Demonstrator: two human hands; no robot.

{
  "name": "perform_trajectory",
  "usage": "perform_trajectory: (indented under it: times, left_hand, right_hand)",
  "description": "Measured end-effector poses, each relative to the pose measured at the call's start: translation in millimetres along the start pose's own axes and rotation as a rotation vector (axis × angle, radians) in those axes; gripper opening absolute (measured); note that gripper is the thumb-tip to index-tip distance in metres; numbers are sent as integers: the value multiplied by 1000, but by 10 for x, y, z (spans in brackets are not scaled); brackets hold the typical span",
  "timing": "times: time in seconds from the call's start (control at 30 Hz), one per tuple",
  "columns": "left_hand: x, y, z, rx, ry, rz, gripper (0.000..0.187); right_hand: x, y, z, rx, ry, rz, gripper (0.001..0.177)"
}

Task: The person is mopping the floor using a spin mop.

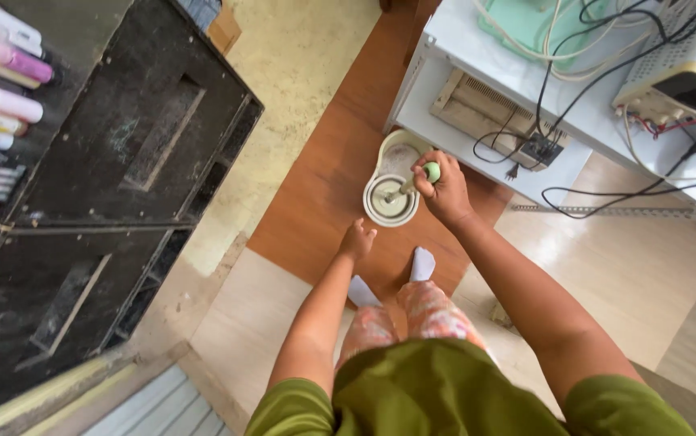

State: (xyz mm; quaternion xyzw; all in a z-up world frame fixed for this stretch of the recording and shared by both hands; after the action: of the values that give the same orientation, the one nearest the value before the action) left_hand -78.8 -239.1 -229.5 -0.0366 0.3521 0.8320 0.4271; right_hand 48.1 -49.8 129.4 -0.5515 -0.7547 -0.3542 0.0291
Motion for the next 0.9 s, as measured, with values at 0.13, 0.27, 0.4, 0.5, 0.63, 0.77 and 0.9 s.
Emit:
perform_trajectory:
  times: [0.13, 0.27, 0.4, 0.5, 0.63, 0.77, 0.9]
  left_hand:
    - [638, -721, -350, -83, -12, 5, 55]
    - [1030, -1140, -468, -258, 488, -141, 57]
    - [1353, -1623, -729, -411, 764, -145, 68]
    - [1633, -1921, -929, -543, 887, -142, 76]
    - [1792, -2166, -1013, -681, 1030, -54, 94]
    - [2006, -2495, -1218, -886, 979, -115, 94]
    - [2167, -2632, -1141, -1122, 707, 21, 80]
  right_hand:
    - [186, -81, 43, 123, -120, -8, 20]
    - [255, -184, 136, 199, -105, -30, 14]
    - [340, -250, 210, 301, 3, 12, 9]
    - [357, -318, 227, 317, 102, 35, 10]
    - [415, -348, 363, 353, 108, 46, 10]
    - [479, -322, 486, 413, 90, 114, 12]
    - [566, -275, 426, 304, 154, 246, 17]
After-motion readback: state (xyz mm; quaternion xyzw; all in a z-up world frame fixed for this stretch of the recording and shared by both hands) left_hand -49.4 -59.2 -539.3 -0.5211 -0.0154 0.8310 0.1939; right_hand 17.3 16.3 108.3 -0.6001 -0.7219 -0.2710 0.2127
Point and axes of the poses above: each hand's wrist, its own x-axis towards the middle knuckle, its own y-axis out of the back of the hand, z = x × y, the point moved 5 cm from there along x, towards the middle knuckle, and after that the axes turned 14 degrees about z, right-handed, at the moved point
